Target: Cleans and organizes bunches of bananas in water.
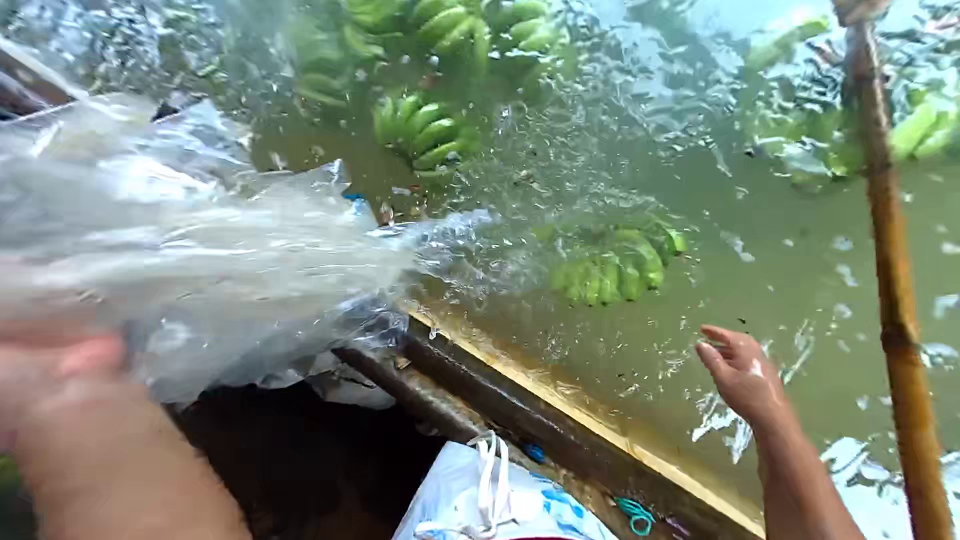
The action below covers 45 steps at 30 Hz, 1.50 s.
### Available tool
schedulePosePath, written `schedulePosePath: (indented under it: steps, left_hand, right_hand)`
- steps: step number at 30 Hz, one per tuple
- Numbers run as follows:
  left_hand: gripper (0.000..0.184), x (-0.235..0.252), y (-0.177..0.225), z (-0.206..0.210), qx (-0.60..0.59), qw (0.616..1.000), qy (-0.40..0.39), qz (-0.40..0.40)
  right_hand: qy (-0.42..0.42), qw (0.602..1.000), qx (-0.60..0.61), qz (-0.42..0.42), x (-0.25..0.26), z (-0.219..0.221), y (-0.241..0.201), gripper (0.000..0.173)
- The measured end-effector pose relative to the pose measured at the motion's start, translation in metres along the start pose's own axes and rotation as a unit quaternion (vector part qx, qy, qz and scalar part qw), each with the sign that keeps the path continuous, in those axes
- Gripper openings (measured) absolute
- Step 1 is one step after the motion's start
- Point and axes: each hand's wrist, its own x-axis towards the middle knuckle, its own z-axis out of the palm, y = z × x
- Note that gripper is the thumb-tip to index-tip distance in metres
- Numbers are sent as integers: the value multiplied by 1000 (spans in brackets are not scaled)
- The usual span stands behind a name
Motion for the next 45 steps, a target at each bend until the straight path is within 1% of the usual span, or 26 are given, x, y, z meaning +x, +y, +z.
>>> schedulePosePath:
  steps: [1,2,4,6,7,9,11,12,14,15,17,19,22,24,26,28,30,31,33,35,36,38,39,40,43,45]
  left_hand:
    - [25,20,-17,-42,-13,1000,-7,13]
    - [26,24,-30,-66,-24,999,21,18]
    - [49,-5,-50,-70,83,991,105,-11]
    - [65,-42,-78,-60,239,964,108,-38]
    - [68,-60,-92,-55,298,951,78,-34]
    - [65,-89,-115,-43,372,928,-20,-14]
    - [61,-110,-129,-28,399,908,-131,14]
    - [58,-119,-135,-19,398,899,-180,26]
    - [54,-132,-150,-7,394,875,-276,55]
    - [52,-139,-156,0,395,856,-325,69]
    - [47,-153,-164,21,422,797,-428,63]
    - [43,-165,-172,53,464,709,-529,43]
    - [47,-174,-202,101,509,561,-652,29]
    - [53,-178,-229,128,529,511,-678,11]
    - [59,-177,-254,147,548,511,-663,-18]
    - [67,-177,-272,156,582,529,-615,-62]
    - [80,-178,-286,154,610,551,-556,-120]
    - [83,-180,-288,150,614,562,-532,-156]
    - [77,-187,-299,136,615,585,-482,-218]
    - [72,-201,-306,124,599,611,-429,-290]
    - [69,-207,-308,120,585,625,-405,-320]
    - [65,-216,-304,115,576,639,-376,-344]
    - [64,-214,-301,114,579,635,-381,-341]
    - [63,-208,-302,112,584,623,-399,-335]
    - [68,-193,-301,117,605,546,-483,-321]
    - [77,-200,-299,127,587,531,-514,-331]
  right_hand:
    - [-19,999,-14,47,6,1,20,41]
    - [-32,995,-15,89,13,2,35,42]
    - [-27,988,16,150,26,10,56,43]
    - [-1,979,88,185,41,24,62,46]
    - [11,971,137,195,50,33,59,49]
    - [14,946,247,211,68,53,44,65]
    - [14,913,337,229,85,75,18,84]
    - [18,895,376,240,94,85,4,87]
    - [45,876,414,244,109,100,-16,80]
    - [58,885,402,230,115,104,-21,71]
    - [60,918,337,198,122,106,-21,52]
    - [47,941,285,175,123,91,-12,43]
    - [24,958,251,133,98,47,8,46]
    - [19,973,207,103,56,15,21,47]
    - [25,986,128,102,2,-10,39,45]
    - [2,988,31,151,-63,-28,55,39]
    - [-40,976,-66,205,-126,-32,66,31]
    - [-59,966,-97,232,-154,-27,73,33]
    - [-72,943,-114,305,-196,-6,82,61]
    - [-24,929,-127,346,-220,25,89,88]
    - [14,925,-144,351,-225,40,94,92]
    - [105,923,-173,328,-225,63,104,80]
    - [137,922,-169,320,-223,66,106,75]
    - [156,923,-155,317,-223,63,107,78]
    - [168,913,-89,360,-232,44,110,105]
    - [136,900,-30,413,-235,40,110,114]
